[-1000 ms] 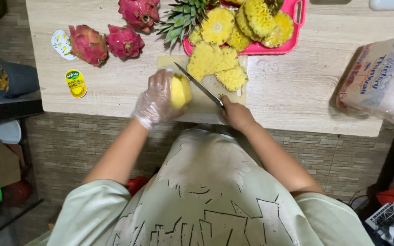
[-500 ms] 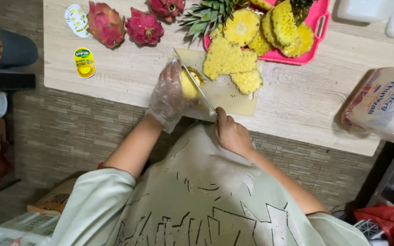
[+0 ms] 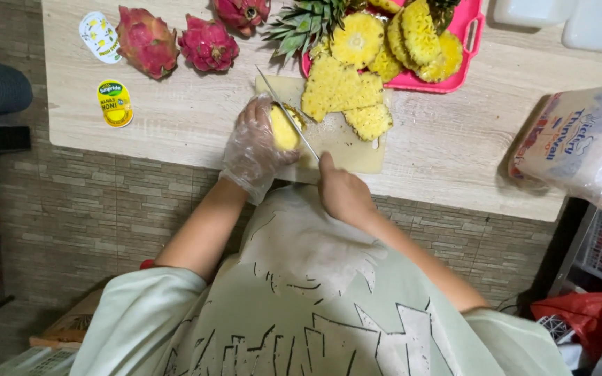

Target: The person peels a pineapple by cutting off the skin with a knife, then removes smaller remaining pieces of skin and places the peeled fruit on a tray.

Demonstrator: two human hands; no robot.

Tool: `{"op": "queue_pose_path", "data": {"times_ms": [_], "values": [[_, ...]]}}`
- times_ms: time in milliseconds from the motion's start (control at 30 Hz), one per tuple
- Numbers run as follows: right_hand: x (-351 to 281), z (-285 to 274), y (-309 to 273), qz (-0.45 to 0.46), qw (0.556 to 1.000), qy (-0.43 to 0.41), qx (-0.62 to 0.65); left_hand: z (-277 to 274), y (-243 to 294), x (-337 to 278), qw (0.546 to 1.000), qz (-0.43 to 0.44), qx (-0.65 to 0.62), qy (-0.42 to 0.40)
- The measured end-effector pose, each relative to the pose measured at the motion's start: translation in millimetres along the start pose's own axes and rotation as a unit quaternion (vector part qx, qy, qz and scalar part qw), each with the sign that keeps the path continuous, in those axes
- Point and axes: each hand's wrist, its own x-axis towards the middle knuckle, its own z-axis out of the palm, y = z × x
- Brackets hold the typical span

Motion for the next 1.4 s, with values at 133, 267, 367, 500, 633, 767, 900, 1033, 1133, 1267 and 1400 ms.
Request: {"op": "queue_pose_path", "data": {"times_ms": [133,267,367,500,633,767,900,1033,1133,1267,1400], "values": [[1,0,-1,0.014,1.0,-0.006,0.005,13,-11,3,0.994,0.039,-0.048,0.094],[14,7,-13,0.042,0.997,-0.019,-0.057,16,-17,4,0.995,0.04,-0.072,0.064],[-11,-14,-3,0.045,0.998,-0.053,0.009,6,-8,-4,0.99,0.059,-0.094,0.088],[14,-1,-1,0.053,0.996,-0.064,0.023,1,-6,-7,0.992,0.034,-0.104,0.069],[4,-7,1,0.051,0.997,-0.05,0.007,7,-13,-1,0.992,0.054,-0.098,0.066],[26,25,17,0.024,0.998,-0.046,-0.037,30,-25,6,0.989,0.065,-0.076,0.112],[28,22,24,-0.003,1.0,0.0,-0.029,40,-32,14,0.982,0.094,-0.034,0.163],[19,17,26,0.023,0.999,-0.043,0.005,42,-31,12,0.986,0.064,-0.062,0.143],[32,28,33,0.016,0.999,-0.028,0.024,58,-42,12,0.982,0.068,-0.044,0.171],[10,20,50,0.042,0.997,-0.055,0.043,62,-43,23,0.976,0.056,-0.05,0.204],[60,76,64,0.016,0.996,-0.047,0.071,51,-30,9,0.977,0.043,-0.067,0.2]]}}
